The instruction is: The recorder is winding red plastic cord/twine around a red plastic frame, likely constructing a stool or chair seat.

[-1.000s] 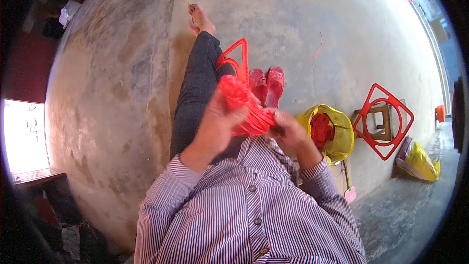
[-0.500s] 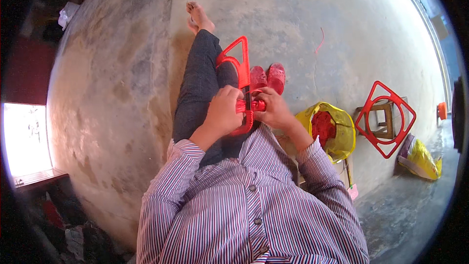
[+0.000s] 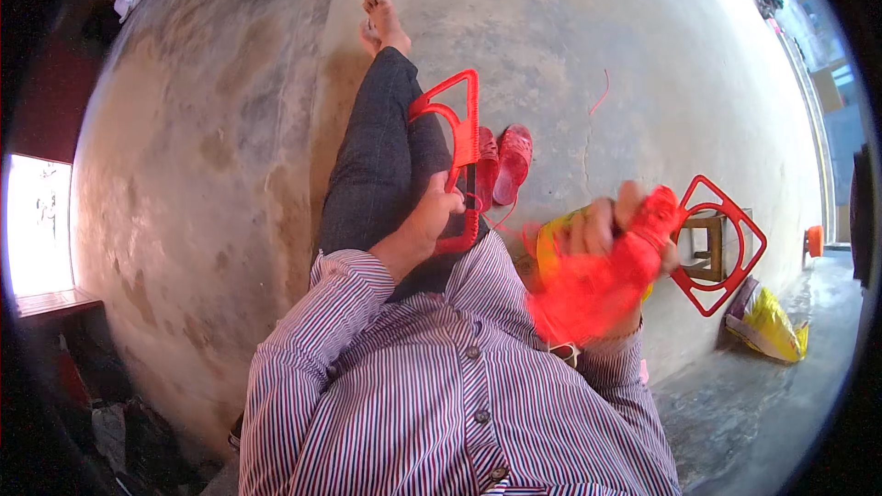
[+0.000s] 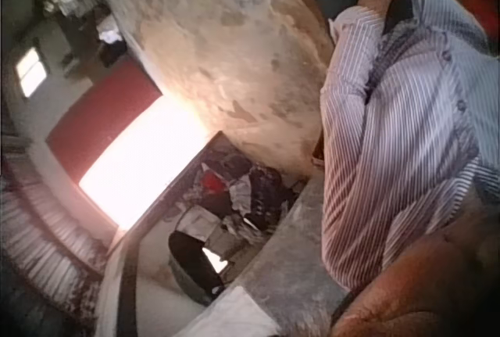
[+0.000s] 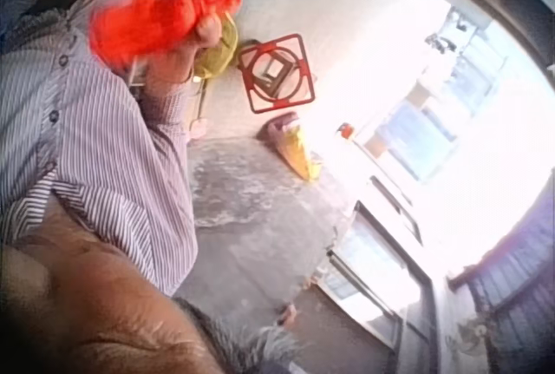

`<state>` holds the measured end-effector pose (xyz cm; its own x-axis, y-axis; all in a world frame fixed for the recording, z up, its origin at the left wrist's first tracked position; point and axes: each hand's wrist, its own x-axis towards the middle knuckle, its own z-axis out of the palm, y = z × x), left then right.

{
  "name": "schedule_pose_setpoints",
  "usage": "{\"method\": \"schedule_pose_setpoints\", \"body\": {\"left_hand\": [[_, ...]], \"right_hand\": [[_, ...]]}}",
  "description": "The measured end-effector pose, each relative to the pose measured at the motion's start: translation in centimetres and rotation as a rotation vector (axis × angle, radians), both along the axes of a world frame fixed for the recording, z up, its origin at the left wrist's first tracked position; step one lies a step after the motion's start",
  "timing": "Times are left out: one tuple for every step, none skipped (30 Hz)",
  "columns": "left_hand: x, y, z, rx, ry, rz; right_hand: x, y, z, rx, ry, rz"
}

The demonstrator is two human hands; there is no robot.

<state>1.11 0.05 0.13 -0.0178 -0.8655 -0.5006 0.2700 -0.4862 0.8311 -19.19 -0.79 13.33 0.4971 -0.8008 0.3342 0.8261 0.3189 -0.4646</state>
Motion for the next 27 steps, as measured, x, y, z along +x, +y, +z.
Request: {"method": "schedule_pose_setpoints", "body": {"left_hand": [[0.3,0.0,-0.4,-0.001,-0.001,0.014],[-0.1,-0.4,-0.8,-0.003,0.042,-0.017],[0.0,-0.5,-1.0,-0.007,0.069,-0.028],[0.1,-0.4,-1.1,-0.007,0.066,-0.026],[0.0,-0.3,-0.9,-0.001,0.045,-0.016],[0.0,-0.3,-0.8,0.005,0.024,-0.006],[-0.3,-0.2,-0.6,0.01,0.029,-0.016],[-0.5,-0.2,-0.3,-0.012,0.05,0.005],[-0.6,-0.1,-0.3,-0.036,0.062,0.032],[-0.7,-0.1,-0.5,-0.035,0.058,0.032],[-0.9,0.0,-0.8,-0.377,-0.456,0.037],[-1.3,-0.1,0.6,-0.716,-0.971,0.035],[-1.8,0.2,2.2,-0.819,-1.026,0.058],[-1.6,0.4,3.7,-0.818,-1.025,0.055],[-1.4,0.7,4.8,-0.683,-0.785,-0.046],[-1.2,0.8,5.5,-0.543,-0.545,-0.141],[-0.8,0.6,6.0,-0.515,-0.593,0.009],[0.2,0.2,4.9,-0.463,-0.681,0.112],[1.6,-0.2,3.7,-0.415,-0.707,0.149],[2.9,-0.4,2.6,-0.365,-0.734,0.183],[3.3,0.0,1.7,-0.361,-0.74,0.178],[3.3,0.5,0.8,-0.379,-0.815,0.066],[3.6,1.1,-0.1,-0.393,-0.899,-0.037],[3.7,1.4,-0.7,-0.43,-0.945,-0.097],[3.5,1.7,-1.3,-0.412,-0.926,-0.103],[3.1,1.7,-0.7,-0.395,-0.909,-0.108],[2.6,2.1,-0.1,-0.374,-0.847,-0.112]], "right_hand": [[0.1,0.6,0.8,-0.013,-0.065,0.045],[-0.2,1.6,2.0,-0.011,-0.053,0.028],[-0.3,2.5,2.5,-0.02,-0.054,0.137],[-0.4,3.3,3.0,-0.029,-0.055,0.247],[-0.5,4.2,3.3,-0.03,-0.057,0.251],[-0.5,5.0,3.5,-0.076,0.002,0.189],[-0.6,5.6,4.2,-0.117,0.068,0.112],[-1.0,5.2,5.5,-0.111,0.073,0.104],[-1.8,4.1,6.8,-0.224,0.083,0.033],[-2.2,2.7,7.5,-0.339,0.094,-0.036],[-2.4,1.3,7.4,-0.339,0.093,-0.036],[-2.6,-0.4,7.0,-0.443,0.087,0.033],[-2.7,-2.1,6.3,-0.547,0.081,0.103],[-2.7,-3.6,5.7,-0.651,0.077,0.176],[-2.7,-4.7,4.9,-0.755,0.066,0.249],[-2.7,-5.1,4.2,-0.858,0.055,0.322],[-2.2,-3.1,3.3,-0.711,0.43,-0.013],[-1.4,-1.3,2.0,-0.537,0.784,-0.348],[-1.1,-1.9,0.3,-0.644,1.078,-0.335],[-0.7,-2.6,-1.8,-0.744,1.372,-0.313],[-0.1,-2.7,-3.9,-0.867,1.499,-0.291],[0.5,-2.7,-5.8,-0.986,1.632,-0.269],[1.3,-2.8,-7.3,-0.984,1.622,-0.269],[1.9,-2.6,-8.4,-0.873,1.683,-0.268],[2.5,-2.5,-9.3,-0.761,1.741,-0.265],[3.1,-2.6,-10.2,-0.753,1.739,-0.266],[3.6,-2.7,-10.9,-0.666,1.646,-0.227]]}}
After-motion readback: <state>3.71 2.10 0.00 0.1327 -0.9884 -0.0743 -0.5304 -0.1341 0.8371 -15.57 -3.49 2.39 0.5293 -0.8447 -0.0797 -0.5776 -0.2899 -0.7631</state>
